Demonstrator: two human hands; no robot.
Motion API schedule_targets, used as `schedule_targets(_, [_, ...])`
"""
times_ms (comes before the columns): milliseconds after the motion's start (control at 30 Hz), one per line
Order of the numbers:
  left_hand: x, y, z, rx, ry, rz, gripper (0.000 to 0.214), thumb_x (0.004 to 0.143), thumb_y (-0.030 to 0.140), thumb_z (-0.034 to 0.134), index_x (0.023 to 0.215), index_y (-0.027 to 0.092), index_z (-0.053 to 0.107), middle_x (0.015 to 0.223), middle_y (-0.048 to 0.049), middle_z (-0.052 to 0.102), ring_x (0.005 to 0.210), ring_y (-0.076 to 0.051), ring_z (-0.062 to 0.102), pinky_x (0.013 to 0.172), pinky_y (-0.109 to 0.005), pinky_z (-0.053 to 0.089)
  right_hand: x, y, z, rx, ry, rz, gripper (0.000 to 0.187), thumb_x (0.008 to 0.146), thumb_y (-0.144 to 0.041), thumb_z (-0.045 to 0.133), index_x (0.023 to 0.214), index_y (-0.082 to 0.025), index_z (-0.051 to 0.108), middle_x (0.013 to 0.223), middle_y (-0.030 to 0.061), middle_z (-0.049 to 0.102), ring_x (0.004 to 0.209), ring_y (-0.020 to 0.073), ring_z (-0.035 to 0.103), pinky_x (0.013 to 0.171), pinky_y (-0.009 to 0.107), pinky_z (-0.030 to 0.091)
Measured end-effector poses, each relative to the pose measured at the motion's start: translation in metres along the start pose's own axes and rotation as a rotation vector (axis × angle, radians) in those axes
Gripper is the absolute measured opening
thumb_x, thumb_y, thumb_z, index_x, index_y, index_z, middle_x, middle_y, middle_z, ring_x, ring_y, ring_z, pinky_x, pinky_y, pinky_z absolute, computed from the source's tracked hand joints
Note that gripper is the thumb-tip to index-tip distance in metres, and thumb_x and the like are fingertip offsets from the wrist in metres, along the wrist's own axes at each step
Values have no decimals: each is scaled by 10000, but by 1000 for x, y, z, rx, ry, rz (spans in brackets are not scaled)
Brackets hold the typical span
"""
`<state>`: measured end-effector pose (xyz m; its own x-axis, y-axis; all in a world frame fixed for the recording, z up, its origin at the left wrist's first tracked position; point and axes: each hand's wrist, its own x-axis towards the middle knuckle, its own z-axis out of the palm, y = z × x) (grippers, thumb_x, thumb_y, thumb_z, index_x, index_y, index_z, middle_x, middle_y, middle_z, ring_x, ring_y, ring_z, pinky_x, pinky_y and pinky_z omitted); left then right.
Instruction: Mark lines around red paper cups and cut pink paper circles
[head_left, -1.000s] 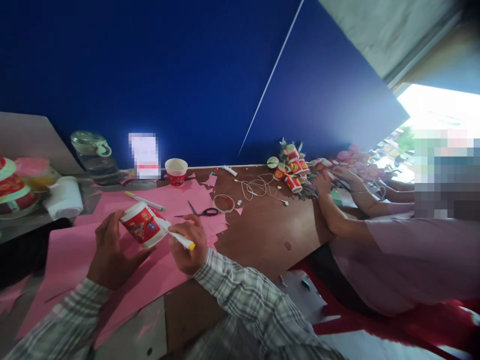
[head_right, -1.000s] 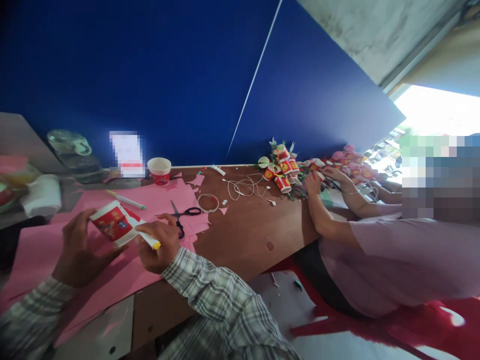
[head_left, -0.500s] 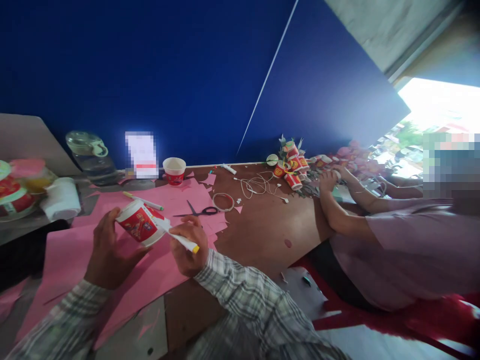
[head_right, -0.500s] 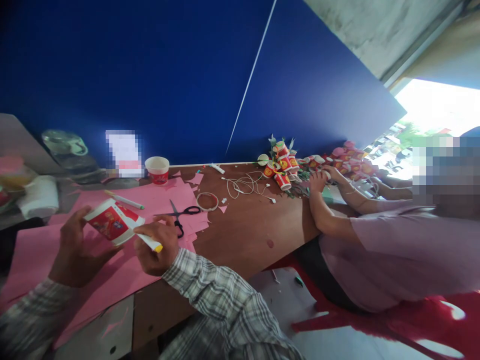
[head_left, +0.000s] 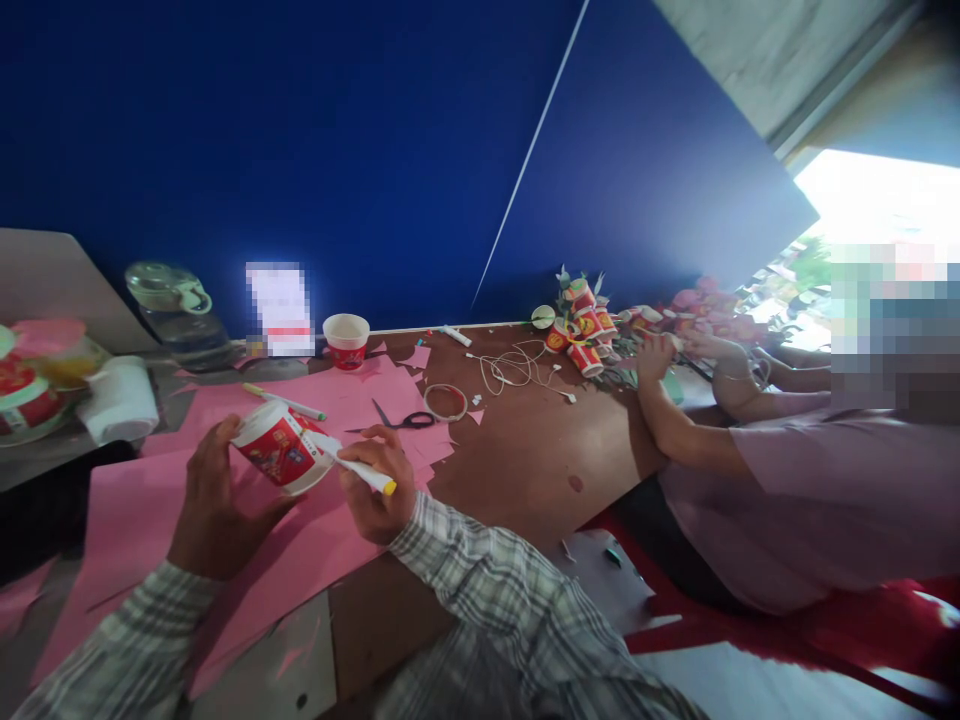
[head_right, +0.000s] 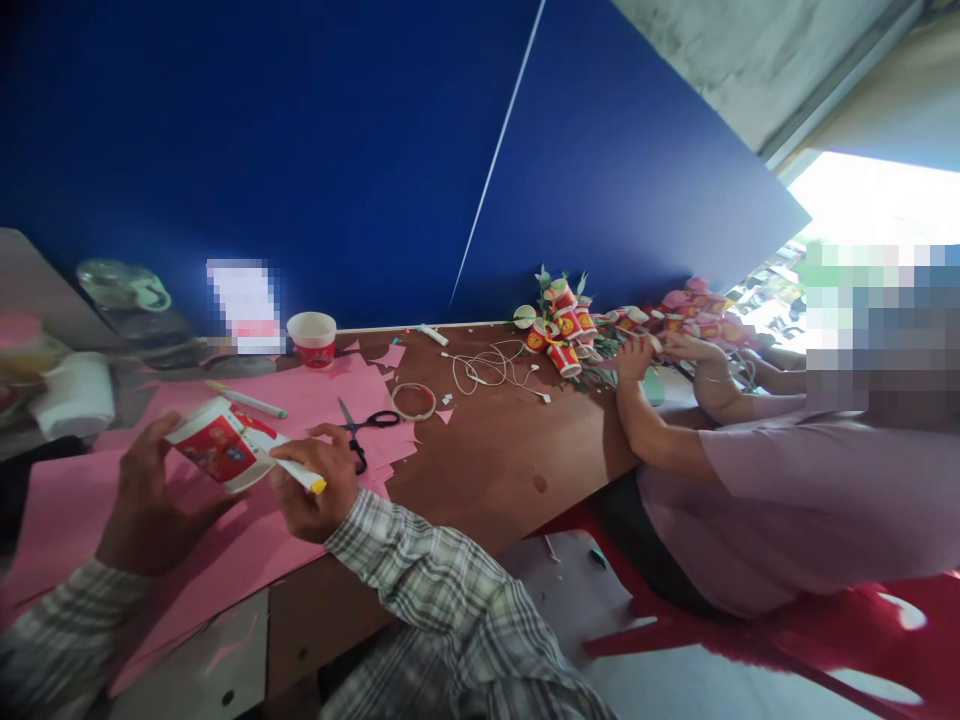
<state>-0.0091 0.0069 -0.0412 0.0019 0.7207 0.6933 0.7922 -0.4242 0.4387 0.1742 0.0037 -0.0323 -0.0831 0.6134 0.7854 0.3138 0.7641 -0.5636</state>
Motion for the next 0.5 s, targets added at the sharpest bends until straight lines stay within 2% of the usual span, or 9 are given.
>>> schedule_targets(167, [1,-1,-1,8,17,-38,1005,537,684,413,1316,89,195,1311,-215,317,1227,-317,272,981,-512,241,0,-3,-3,54,8,-8,168,839,-189,466,962,-173,579,797,43,690,652,154,635,949,420,484])
schedule_targets(333, [3,2,0,-8,42,-120,1040,508,701,420,1314,82,199,1301,-217,331,1202,-323,308,974,-509,253,-2,-7,-1,81,-12,-104,140,823,-149,466,910,-182,569,742,28,678,598,148,601,895,410,505])
schedule_targets(500, [4,3,-1,-21,40,-106,1032,500,699,433,1314,106,207,1300,-201,338,1200,-322,309,964,-530,255,0,-8,-1,82,45,-54,161,834,-156,470,968,-177,556,773,44,654,683,165,612,846,382,517])
